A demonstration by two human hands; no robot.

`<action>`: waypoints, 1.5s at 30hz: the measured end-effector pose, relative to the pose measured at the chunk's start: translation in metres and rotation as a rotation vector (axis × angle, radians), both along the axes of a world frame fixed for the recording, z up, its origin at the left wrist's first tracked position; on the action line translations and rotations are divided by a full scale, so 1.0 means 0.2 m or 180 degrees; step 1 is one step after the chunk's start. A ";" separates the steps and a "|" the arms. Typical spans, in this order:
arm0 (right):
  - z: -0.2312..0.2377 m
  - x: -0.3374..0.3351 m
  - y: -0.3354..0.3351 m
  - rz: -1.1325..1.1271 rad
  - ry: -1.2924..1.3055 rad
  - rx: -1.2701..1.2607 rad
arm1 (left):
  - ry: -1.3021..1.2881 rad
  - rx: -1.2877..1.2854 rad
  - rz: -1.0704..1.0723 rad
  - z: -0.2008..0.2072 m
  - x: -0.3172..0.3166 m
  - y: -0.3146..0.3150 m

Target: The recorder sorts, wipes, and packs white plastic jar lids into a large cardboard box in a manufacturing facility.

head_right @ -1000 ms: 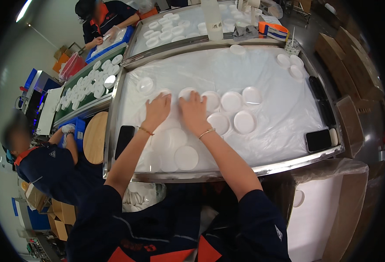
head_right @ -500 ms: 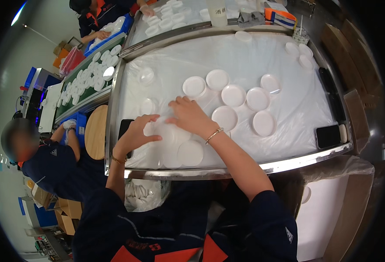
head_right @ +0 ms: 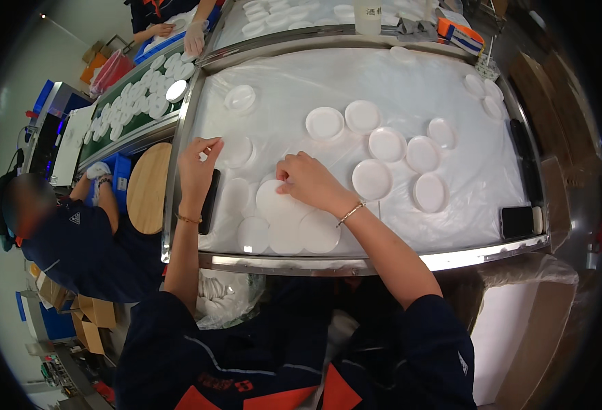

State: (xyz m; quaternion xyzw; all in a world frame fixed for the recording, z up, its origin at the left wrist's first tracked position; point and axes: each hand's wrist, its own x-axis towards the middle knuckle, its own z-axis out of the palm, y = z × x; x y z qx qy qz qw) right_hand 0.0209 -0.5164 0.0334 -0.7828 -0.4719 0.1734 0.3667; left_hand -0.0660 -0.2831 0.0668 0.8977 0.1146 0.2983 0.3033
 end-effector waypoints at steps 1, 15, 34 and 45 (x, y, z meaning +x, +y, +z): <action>0.01 0.01 0.01 -0.0129 0.0376 0.0159 | -0.0097 0.0333 -0.0192 0.00 0.00 0.02; 0.06 0.54 0.78 -0.0740 -0.1661 0.1366 | 0.0744 0.0592 -0.0328 -0.16 -0.04 0.05; -0.16 0.61 0.74 -0.0794 -0.2527 -0.0772 | 0.0990 0.1537 0.0360 -0.33 0.09 -0.09; 0.00 0.53 0.14 -0.1436 -0.1801 -0.1678 | 0.0441 0.0530 -0.0987 -0.33 0.33 -0.43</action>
